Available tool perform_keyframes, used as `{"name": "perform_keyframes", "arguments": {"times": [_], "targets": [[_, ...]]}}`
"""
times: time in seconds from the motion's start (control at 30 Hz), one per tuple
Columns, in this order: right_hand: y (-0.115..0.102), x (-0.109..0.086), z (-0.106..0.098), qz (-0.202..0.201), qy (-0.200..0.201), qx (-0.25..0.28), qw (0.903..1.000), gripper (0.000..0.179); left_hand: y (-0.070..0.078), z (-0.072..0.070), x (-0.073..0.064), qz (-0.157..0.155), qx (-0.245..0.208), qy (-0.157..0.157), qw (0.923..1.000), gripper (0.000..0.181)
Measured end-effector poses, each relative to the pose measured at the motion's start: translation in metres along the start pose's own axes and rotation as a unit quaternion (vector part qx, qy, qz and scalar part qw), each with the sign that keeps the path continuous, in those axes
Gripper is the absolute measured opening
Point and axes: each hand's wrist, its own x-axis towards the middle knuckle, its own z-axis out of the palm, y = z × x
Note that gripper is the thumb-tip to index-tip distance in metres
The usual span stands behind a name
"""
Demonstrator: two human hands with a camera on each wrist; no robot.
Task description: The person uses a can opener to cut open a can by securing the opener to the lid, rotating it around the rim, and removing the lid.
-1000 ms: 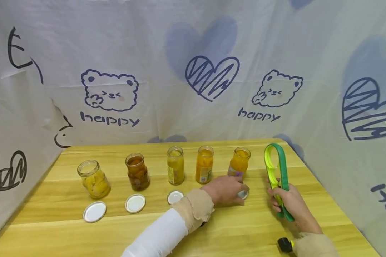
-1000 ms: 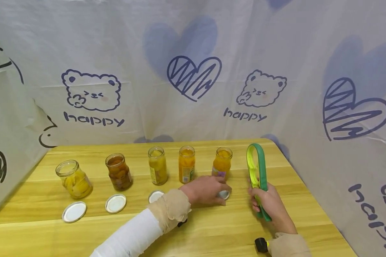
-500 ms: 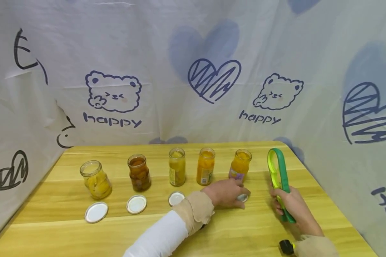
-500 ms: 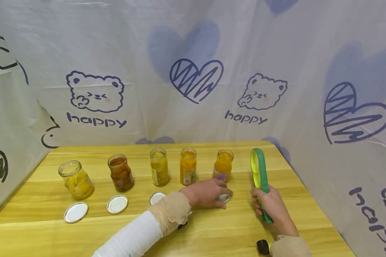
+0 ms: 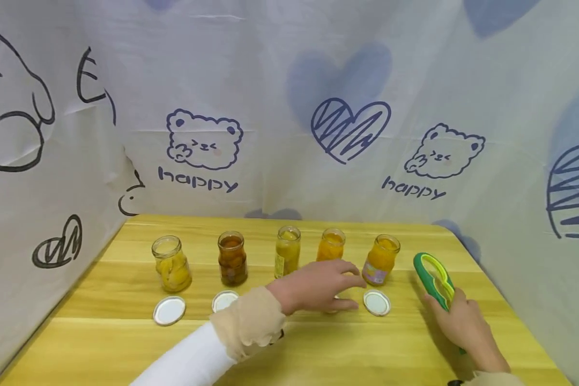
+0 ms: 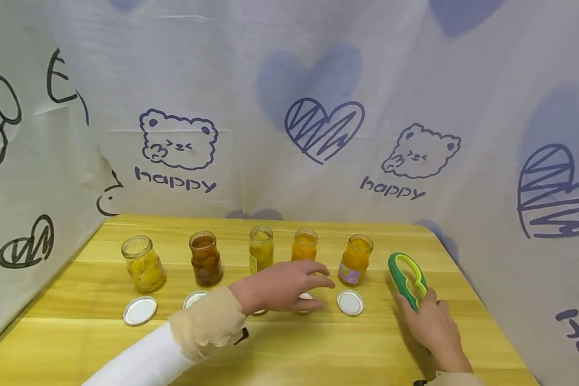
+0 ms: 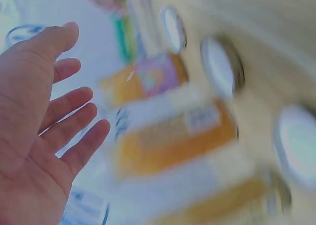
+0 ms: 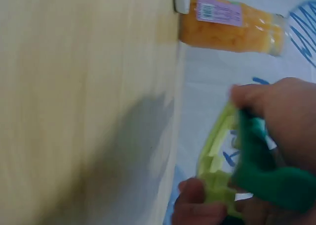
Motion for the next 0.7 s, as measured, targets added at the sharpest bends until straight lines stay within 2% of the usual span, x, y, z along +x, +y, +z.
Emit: {"name": "perform_keyframes", "arguments": {"times": [0.07, 0.17, 0.27, 0.37, 0.53, 0.7], "targets": [[0.006, -0.002, 0.002, 0.004, -0.010, -0.026, 0.9996, 0.109, -0.006, -0.013, -0.024, -0.011, -0.015, 0.021, 0.9996, 0.045], [0.016, -0.006, 0.006, 0.012, -0.028, -0.050, 0.9983, 0.109, -0.018, -0.026, -0.062, -0.027, -0.021, 0.087, 0.9957, 0.042], [0.023, -0.009, 0.007, 0.017, -0.036, -0.065, 0.9970, 0.110, -0.026, -0.037, -0.102, -0.055, -0.009, 0.163, 0.9850, 0.042], [0.029, -0.010, 0.006, 0.014, -0.040, -0.077, 0.9961, 0.107, -0.033, -0.047, -0.139, -0.105, -0.004, 0.210, 0.9720, 0.045], [0.029, -0.011, 0.001, 0.018, -0.039, -0.091, 0.9949, 0.093, -0.046, -0.059, -0.182, -0.177, -0.008, 0.240, 0.9544, 0.044], [0.022, -0.009, -0.001, 0.041, -0.047, -0.127, 0.9900, 0.102, -0.055, -0.065, -0.209, -0.226, 0.003, 0.248, 0.9422, 0.048]]}}
